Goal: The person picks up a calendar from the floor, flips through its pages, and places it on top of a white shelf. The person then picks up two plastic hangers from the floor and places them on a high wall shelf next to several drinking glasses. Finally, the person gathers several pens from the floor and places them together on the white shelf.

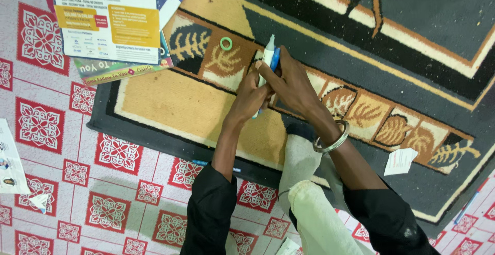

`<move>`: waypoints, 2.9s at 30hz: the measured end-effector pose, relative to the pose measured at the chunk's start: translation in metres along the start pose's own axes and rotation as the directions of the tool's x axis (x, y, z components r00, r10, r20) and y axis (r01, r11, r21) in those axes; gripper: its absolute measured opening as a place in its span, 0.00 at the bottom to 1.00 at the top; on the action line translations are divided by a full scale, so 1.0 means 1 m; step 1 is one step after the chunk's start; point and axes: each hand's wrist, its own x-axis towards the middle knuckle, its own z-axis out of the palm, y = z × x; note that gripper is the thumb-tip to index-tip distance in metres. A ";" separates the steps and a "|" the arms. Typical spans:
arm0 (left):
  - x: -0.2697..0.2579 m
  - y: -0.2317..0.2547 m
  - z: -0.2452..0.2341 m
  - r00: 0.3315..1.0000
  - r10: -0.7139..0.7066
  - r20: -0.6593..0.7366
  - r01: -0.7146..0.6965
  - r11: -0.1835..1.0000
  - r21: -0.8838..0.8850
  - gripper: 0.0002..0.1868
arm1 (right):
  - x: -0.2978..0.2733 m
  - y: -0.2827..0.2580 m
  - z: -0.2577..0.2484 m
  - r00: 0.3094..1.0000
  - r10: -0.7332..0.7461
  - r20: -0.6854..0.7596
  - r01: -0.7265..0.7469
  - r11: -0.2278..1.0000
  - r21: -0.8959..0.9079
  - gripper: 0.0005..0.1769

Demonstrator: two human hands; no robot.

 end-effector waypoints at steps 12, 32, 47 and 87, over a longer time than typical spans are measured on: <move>-0.003 0.027 -0.011 0.999 0.006 0.050 0.008 0.958 -0.288 0.19 | 0.095 0.036 -0.077 0.928 -0.076 -0.366 0.088 0.996 0.018 0.15; 0.024 0.002 -0.002 0.995 -0.058 -0.079 0.029 0.943 -0.331 0.24 | 0.199 0.087 -0.112 0.699 -0.237 -0.675 -0.099 0.903 -0.419 0.23; 0.006 0.001 -0.015 0.953 -0.138 -0.269 0.022 0.920 -0.391 0.17 | 0.099 0.047 -0.029 0.908 0.169 -0.383 -0.033 0.940 0.338 0.14; -0.149 -0.023 -0.122 0.724 -0.157 -0.672 -0.255 0.844 -0.472 0.28 | -0.045 -0.007 0.159 0.837 -0.080 0.542 0.059 0.997 0.056 0.06</move>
